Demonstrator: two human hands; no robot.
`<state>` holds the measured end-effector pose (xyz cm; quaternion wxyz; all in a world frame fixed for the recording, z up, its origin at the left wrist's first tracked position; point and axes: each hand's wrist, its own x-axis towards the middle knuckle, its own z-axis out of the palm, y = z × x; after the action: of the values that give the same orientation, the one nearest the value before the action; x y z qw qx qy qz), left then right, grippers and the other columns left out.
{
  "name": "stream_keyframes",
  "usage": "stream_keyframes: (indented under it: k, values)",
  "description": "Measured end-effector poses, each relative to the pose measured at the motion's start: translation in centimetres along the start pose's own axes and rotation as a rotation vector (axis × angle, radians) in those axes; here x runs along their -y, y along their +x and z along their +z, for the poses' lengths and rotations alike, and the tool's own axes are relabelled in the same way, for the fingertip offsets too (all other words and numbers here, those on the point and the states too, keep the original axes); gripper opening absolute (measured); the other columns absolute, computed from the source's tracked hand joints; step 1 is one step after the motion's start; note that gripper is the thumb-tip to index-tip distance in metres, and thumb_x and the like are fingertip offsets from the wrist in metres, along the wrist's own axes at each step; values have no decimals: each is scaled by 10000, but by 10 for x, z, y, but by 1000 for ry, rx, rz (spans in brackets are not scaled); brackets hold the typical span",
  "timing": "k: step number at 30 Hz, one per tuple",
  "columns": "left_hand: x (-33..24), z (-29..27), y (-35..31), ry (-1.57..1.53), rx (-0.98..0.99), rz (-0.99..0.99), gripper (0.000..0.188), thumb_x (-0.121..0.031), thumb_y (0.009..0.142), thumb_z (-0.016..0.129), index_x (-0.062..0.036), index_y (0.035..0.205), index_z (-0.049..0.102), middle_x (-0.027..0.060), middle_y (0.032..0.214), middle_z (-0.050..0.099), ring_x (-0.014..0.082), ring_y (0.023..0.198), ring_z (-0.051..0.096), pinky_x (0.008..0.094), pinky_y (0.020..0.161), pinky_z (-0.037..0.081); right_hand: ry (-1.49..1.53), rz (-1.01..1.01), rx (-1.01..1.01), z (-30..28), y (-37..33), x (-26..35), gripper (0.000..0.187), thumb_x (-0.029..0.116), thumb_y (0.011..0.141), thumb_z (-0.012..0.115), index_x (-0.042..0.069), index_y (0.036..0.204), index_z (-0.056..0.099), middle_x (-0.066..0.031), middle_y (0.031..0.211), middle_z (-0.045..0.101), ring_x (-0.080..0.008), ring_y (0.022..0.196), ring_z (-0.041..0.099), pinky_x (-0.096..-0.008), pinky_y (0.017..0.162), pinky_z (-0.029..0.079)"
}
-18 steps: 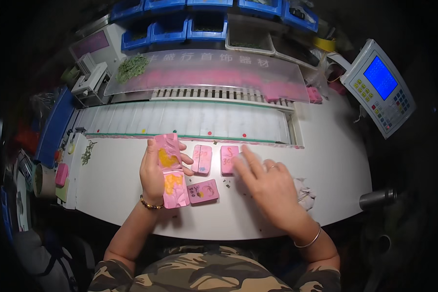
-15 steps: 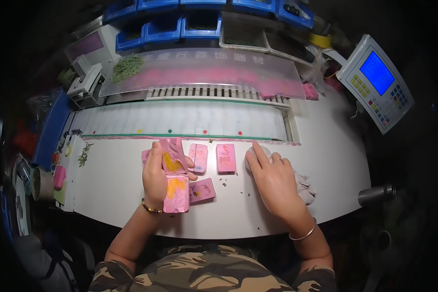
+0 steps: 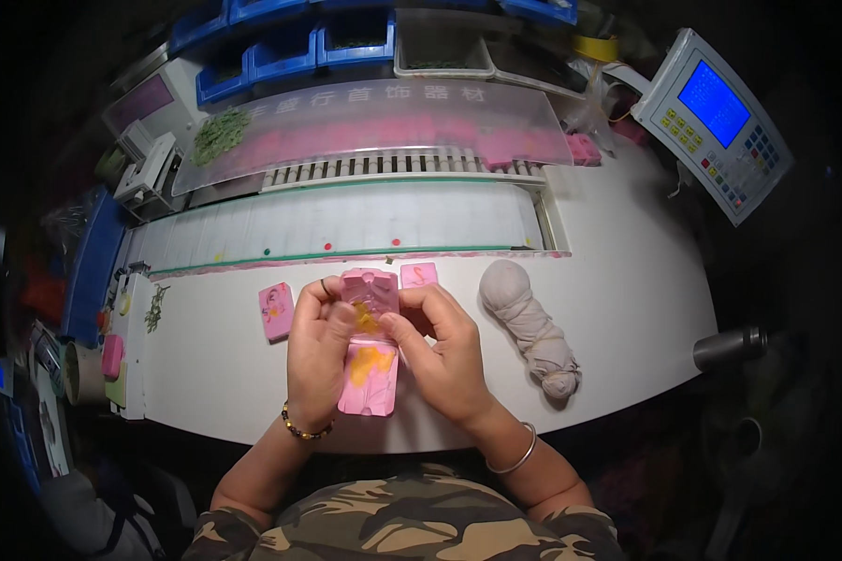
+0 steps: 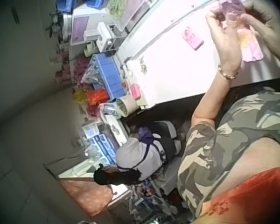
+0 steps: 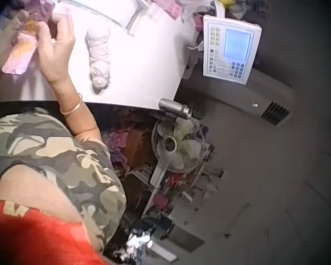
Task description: Removing small jewelry components from silicone molds at a workstation.
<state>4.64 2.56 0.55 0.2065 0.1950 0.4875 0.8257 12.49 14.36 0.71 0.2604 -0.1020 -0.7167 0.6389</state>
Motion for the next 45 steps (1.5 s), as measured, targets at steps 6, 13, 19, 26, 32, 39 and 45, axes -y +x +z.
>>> stream_keyframes:
  k: [6, 13, 19, 26, 32, 39, 45]
  values:
    - [-4, -10, -2, -73, 174, -202, 272, -5, 968, 595, 57, 1219, 509, 111, 1121, 613, 114, 1031, 610, 271, 886, 542, 451, 287, 62, -16, 1, 2, 155, 100, 970, 631, -11, 1079, 642, -12, 913, 650, -54, 768, 559, -207, 683, 456]
    - [-7, -12, -1, -124, 112, -235, 271, -4, 944, 624, 53, 1189, 524, 104, 1114, 622, 117, 1010, 615, 276, 881, 548, 501, 337, 61, -11, -1, -2, 236, 108, 966, 644, -16, 1166, 631, -29, 969, 661, -66, 826, 583, -222, 716, 485]
    - [-11, -12, 1, 15, 131, -197, 296, 9, 932, 632, 60, 1199, 517, 117, 1152, 598, 138, 1082, 585, 282, 901, 560, 387, 287, 94, -9, -1, 8, 291, 65, 963, 633, -28, 1235, 588, -56, 1078, 656, -94, 945, 616, -253, 836, 518]
    - [-18, -8, 0, 55, 118, -143, 348, 46, 915, 629, 74, 1237, 500, 111, 1175, 576, 144, 1098, 577, 280, 916, 564, 372, 252, 31, -6, -4, 6, 271, 49, 960, 629, -28, 1218, 595, -56, 1072, 656, -90, 944, 613, -248, 852, 519]
    - [-18, -14, -1, 76, 133, -183, 365, 49, 906, 638, 77, 1240, 495, 113, 1181, 568, 147, 1102, 572, 285, 928, 564, 399, 253, 72, -5, -2, 7, 263, 30, 940, 652, -32, 1190, 598, -62, 1061, 661, -94, 947, 617, -256, 858, 525]
    - [-17, -17, 0, 110, 130, -221, 345, 9, 930, 636, 79, 1244, 511, 118, 1172, 600, 155, 1079, 609, 276, 882, 572, 344, 282, 123, -9, -2, 3, 209, 46, 944, 655, -15, 1142, 626, -45, 1031, 662, -87, 928, 615, -252, 824, 522]
    - [-26, -19, 4, 21, 114, -430, 335, -229, 1067, 465, 33, 1265, 529, 126, 1071, 656, 163, 819, 707, 244, 621, 569, 584, 457, 58, -12, 2, 0, 296, 273, 1038, 544, 21, 1166, 632, -2, 986, 650, -54, 864, 575, -215, 683, 445]
